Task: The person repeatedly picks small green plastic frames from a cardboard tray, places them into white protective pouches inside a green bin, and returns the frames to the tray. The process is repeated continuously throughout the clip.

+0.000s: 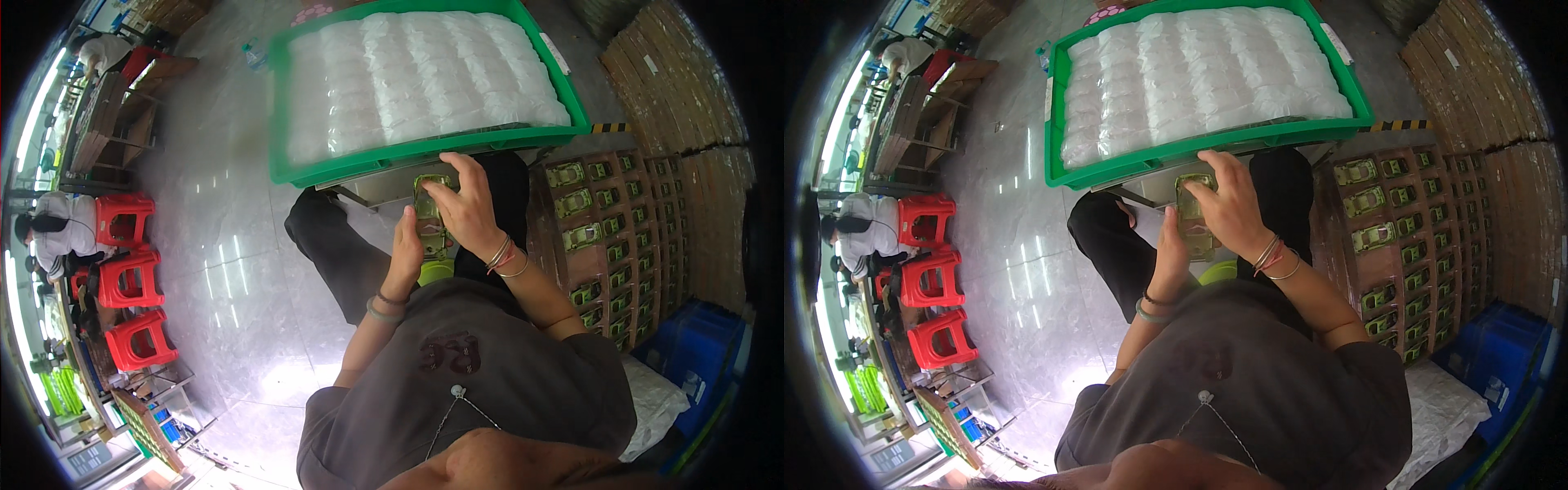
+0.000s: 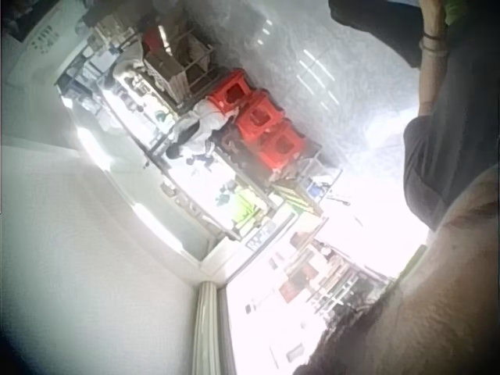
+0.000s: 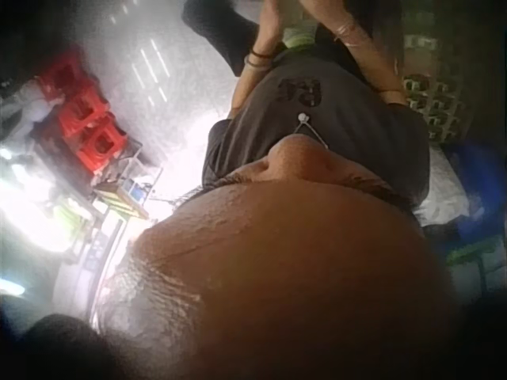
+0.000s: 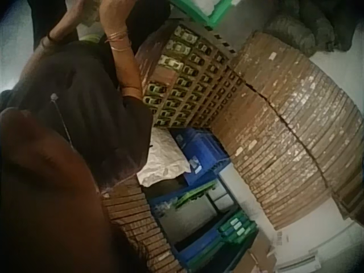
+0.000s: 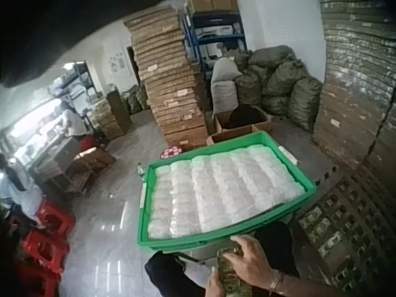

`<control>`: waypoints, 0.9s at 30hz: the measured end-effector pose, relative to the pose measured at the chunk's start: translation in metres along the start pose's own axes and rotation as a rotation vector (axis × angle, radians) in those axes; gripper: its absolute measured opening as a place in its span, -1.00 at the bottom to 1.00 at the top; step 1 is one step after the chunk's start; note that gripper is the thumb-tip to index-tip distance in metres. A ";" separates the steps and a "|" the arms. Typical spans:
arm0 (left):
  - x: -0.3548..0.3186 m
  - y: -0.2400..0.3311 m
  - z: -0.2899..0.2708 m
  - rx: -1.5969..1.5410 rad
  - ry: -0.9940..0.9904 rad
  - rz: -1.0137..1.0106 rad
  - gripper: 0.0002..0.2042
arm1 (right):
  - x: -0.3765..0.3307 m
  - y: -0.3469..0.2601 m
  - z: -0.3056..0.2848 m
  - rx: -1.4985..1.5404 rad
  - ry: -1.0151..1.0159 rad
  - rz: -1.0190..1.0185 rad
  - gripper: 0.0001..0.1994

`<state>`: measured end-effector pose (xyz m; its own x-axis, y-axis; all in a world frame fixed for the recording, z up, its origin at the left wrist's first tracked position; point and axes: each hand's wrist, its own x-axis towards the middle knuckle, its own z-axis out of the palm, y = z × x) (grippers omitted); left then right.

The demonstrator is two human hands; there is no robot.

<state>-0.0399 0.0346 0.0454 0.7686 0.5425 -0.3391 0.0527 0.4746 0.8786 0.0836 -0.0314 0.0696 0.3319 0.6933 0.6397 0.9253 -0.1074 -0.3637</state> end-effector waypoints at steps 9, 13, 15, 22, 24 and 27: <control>0.023 -0.015 0.002 0.486 0.137 0.421 -0.78 | -0.030 -0.001 0.010 0.235 -0.024 0.183 -0.71; 0.025 -0.010 0.013 0.560 0.163 0.483 -0.82 | -0.032 -0.007 0.014 0.397 0.243 0.405 -0.73; 0.024 -0.008 0.020 0.562 0.177 0.498 -0.82 | -0.039 -0.001 0.016 0.476 0.181 0.495 -0.75; 0.031 -0.019 0.039 0.583 0.130 0.514 -0.82 | -0.050 0.009 0.009 0.659 0.167 0.745 -0.87; 0.033 -0.023 0.045 0.585 0.105 0.503 -0.82 | -0.059 0.015 0.010 0.626 0.175 0.776 -0.90; 0.036 -0.029 0.054 0.639 0.042 0.519 -0.82 | -0.075 0.024 0.012 0.636 0.205 0.895 -0.91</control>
<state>0.0208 0.0034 0.0254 0.7712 0.6156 0.1620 0.0591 -0.3226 0.9447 0.0788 -0.0776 0.0043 0.9099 0.4116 0.0523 0.0951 -0.0842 -0.9919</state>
